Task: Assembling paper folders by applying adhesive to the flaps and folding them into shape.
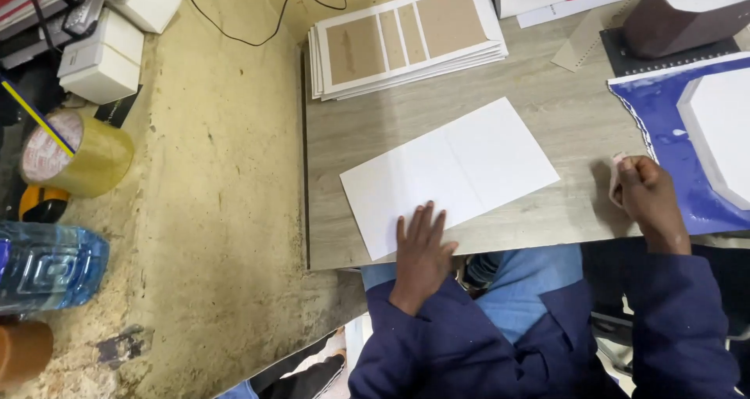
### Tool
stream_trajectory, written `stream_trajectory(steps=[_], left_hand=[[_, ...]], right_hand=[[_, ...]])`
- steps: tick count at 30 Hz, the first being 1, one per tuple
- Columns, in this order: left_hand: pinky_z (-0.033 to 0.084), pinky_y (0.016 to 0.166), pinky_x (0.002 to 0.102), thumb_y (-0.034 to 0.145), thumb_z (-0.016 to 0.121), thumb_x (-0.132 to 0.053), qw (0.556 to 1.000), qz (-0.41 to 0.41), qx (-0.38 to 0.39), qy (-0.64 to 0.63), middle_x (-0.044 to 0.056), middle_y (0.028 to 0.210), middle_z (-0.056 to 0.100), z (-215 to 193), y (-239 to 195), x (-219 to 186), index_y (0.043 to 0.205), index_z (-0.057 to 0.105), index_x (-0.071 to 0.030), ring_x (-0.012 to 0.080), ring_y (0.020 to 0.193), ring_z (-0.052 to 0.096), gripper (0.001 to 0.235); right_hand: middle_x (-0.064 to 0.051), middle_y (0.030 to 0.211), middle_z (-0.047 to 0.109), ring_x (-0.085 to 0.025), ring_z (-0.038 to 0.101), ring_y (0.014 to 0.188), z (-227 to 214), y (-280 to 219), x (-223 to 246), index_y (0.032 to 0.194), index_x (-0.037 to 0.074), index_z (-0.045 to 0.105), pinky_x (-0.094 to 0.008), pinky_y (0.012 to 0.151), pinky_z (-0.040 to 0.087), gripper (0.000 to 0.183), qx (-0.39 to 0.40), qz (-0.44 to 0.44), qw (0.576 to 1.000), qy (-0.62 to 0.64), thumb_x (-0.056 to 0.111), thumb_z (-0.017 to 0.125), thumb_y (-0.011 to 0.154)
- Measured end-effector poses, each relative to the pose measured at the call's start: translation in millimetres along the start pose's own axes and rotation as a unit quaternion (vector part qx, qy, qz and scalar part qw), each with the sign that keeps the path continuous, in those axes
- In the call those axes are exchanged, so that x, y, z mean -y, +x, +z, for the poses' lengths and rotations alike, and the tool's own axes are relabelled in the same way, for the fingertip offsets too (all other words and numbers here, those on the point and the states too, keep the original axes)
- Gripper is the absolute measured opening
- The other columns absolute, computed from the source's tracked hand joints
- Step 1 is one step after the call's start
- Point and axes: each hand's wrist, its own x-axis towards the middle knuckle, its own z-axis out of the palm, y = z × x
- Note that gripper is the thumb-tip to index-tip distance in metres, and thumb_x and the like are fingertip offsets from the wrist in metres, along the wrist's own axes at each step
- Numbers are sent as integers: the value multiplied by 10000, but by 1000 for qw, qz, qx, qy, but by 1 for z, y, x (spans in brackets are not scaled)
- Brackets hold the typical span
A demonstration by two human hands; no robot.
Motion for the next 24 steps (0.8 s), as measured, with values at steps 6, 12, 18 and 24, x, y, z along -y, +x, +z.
stream_trajectory(steps=[6,12,18,24], left_hand=[[137,1305,574,1158,438,-491,986,-133,-91,45,237,1719,387,4,4,59,1609,480,-31,409,1600,334,646],[159,1327,569,1146,420,-549,985,-149,-34,78,176,1728,395,-1,25,93,1630,475,-88,360,1619,334,670],[221,1306,610,1112,457,-574,973,-215,-29,83,195,1690,416,16,55,95,1580,488,-85,386,1595,366,678],[93,1339,585,1151,337,-541,974,-207,50,82,214,1767,293,0,61,80,1663,375,-51,375,1665,221,710]], right_hand=[[-164,996,682,-234,636,958,103,-38,96,1097,13,725,-407,917,542,155,93,-184,972,117,164,725,1132],[-62,1036,727,-303,640,1010,159,-79,138,1101,185,854,-423,954,479,145,177,-308,920,-165,188,747,1004],[-147,1129,786,-421,685,1082,132,-85,158,1073,96,849,-505,941,539,147,272,-282,913,-112,126,761,958],[-105,1042,768,-383,681,1046,141,-54,195,893,134,847,-508,945,503,82,308,-221,902,-207,96,776,906]])
